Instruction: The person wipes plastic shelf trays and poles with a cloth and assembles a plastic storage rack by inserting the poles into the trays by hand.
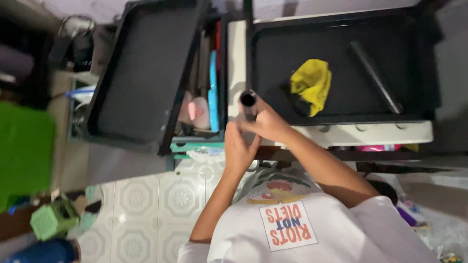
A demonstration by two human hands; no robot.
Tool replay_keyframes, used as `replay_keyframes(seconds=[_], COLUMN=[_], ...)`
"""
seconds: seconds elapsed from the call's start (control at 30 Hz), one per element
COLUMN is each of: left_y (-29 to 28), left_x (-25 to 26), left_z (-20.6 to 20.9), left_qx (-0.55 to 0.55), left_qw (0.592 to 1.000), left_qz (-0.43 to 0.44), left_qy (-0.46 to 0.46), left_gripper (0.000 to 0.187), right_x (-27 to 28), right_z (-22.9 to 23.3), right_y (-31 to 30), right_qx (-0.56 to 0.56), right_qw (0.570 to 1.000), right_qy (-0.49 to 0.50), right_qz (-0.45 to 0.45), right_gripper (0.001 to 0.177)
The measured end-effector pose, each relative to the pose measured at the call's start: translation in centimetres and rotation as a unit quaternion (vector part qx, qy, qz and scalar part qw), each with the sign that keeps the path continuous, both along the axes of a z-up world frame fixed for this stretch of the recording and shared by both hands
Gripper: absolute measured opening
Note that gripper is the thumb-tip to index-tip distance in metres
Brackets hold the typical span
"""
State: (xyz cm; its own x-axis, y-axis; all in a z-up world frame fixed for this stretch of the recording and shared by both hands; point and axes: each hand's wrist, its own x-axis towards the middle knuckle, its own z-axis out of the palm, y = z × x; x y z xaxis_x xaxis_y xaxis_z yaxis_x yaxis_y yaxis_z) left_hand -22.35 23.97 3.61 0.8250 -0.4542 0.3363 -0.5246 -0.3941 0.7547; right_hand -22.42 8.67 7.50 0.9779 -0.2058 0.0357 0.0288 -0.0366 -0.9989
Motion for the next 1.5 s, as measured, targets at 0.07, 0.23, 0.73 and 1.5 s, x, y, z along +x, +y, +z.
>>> replay_keyframes(seconds=[0.07, 0.23, 0.73, 1.5], left_y=[0.3, -4.0, -27.2, -32.7], left_x=[-0.5, -2.4, -8.9, -10.4], left_z=[1.5, 5.7, 4.3, 1.9], left_qx=[0.038, 0.09, 0.019, 0.077], left_qw=[0.999, 0.951, 0.892, 0.905], left_qz=[-0.03, -0.297, -0.405, -0.396], left_qy=[-0.016, 0.005, -0.198, -0.136], left_gripper=[0.041, 0.036, 0.057, 0.04], right_x=[-2.9, -8.5, -21.8, -20.2], right_z=[2.7, 2.1, 2.0, -6.1], right_y=[-3.8, -15.1, -25.7, -27.3], right_qx=[-0.222, -0.507, -0.22, 0.066], right_qw=[0.955, 0.808, 0.836, 0.784], right_qy=[-0.188, 0.019, -0.028, -0.194], right_qz=[0.065, -0.301, -0.501, -0.586], right_gripper=[0.069, 0.041, 0.017, 0.022])
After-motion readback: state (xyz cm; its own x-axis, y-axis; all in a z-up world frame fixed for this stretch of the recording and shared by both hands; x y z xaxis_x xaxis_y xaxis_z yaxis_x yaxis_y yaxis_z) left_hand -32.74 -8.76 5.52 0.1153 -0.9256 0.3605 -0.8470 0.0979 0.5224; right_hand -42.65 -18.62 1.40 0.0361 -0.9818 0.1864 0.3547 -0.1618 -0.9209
